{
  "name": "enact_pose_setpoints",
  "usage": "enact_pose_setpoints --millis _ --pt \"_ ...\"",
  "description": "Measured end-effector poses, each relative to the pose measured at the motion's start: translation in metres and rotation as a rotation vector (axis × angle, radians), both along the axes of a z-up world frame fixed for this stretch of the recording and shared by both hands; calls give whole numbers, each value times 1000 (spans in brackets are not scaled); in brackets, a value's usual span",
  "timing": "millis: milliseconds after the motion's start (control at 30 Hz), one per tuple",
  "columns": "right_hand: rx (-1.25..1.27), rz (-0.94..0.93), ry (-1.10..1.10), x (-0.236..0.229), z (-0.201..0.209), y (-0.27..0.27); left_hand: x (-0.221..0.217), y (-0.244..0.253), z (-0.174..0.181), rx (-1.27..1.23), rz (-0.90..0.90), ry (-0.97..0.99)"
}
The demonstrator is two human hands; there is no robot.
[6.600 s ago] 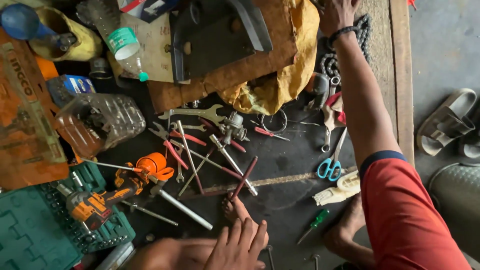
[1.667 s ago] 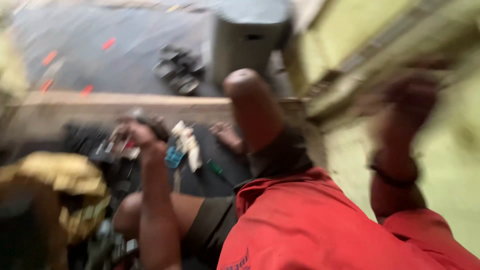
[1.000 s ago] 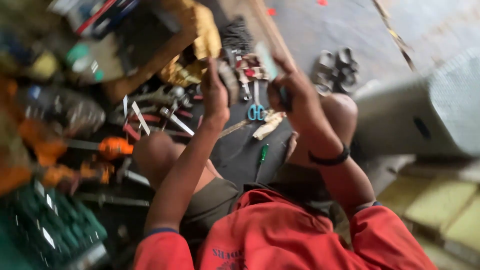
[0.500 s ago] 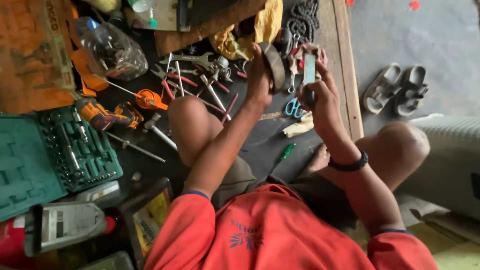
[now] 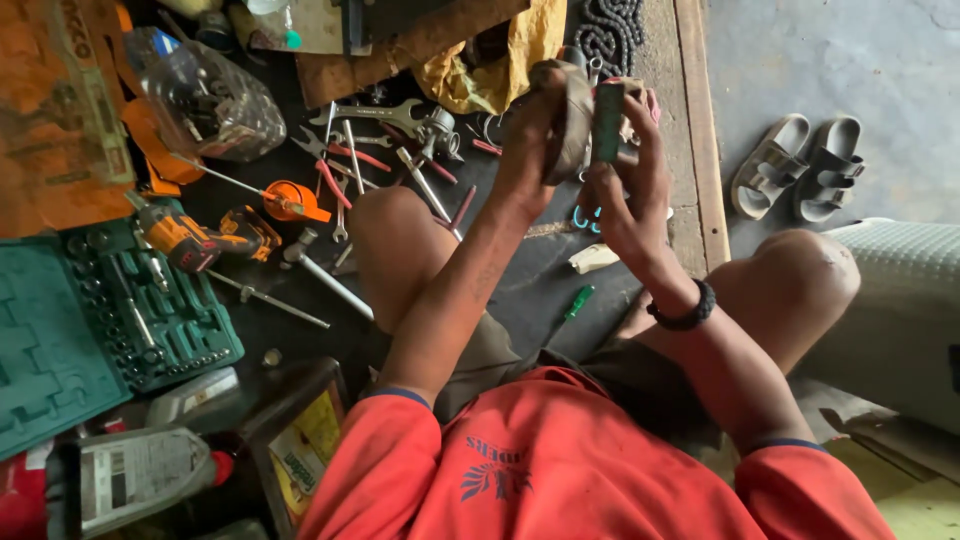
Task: The user is disassembling and cleaning a motorcycle fuel pump assembly.
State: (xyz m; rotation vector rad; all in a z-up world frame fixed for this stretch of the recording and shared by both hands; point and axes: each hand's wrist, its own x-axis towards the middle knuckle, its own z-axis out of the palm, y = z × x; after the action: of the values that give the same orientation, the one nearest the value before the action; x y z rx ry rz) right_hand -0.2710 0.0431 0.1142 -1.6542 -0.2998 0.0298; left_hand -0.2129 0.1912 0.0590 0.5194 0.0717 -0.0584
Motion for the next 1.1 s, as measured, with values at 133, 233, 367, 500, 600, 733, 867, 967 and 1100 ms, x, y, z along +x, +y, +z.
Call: enact_pose_setpoints --millis 133,233,367,500,600,733,867,967,1100 --pt "-160 50 -230 4 -5 -6 -4 -1 12 -35 -109 174" --pt "-282 60 -315 -1 -1 -4 -2 -2 -12 -75 -241 153" --pt "-350 42 -287 -5 -1 0 0 0 -20 -61 -203 326" --pt "-369 38 -245 -13 12 5 -1 4 -24 -27 -221 276" --pt "-345 23 -211 -17 22 7 -1 5 -6 -53 -253 277" --pt "-306 21 -131 -19 23 8 -4 3 0 -98 -248 325" --pt "-308 12 -94 -15 16 11 -22 -1 2 -89 -183 244" --pt "-309 5 -69 -11 12 12 -18 -2 -10 607 169 -256" --pt "-381 29 -69 -8 13 13 6 -2 -31 -156 -174 213"
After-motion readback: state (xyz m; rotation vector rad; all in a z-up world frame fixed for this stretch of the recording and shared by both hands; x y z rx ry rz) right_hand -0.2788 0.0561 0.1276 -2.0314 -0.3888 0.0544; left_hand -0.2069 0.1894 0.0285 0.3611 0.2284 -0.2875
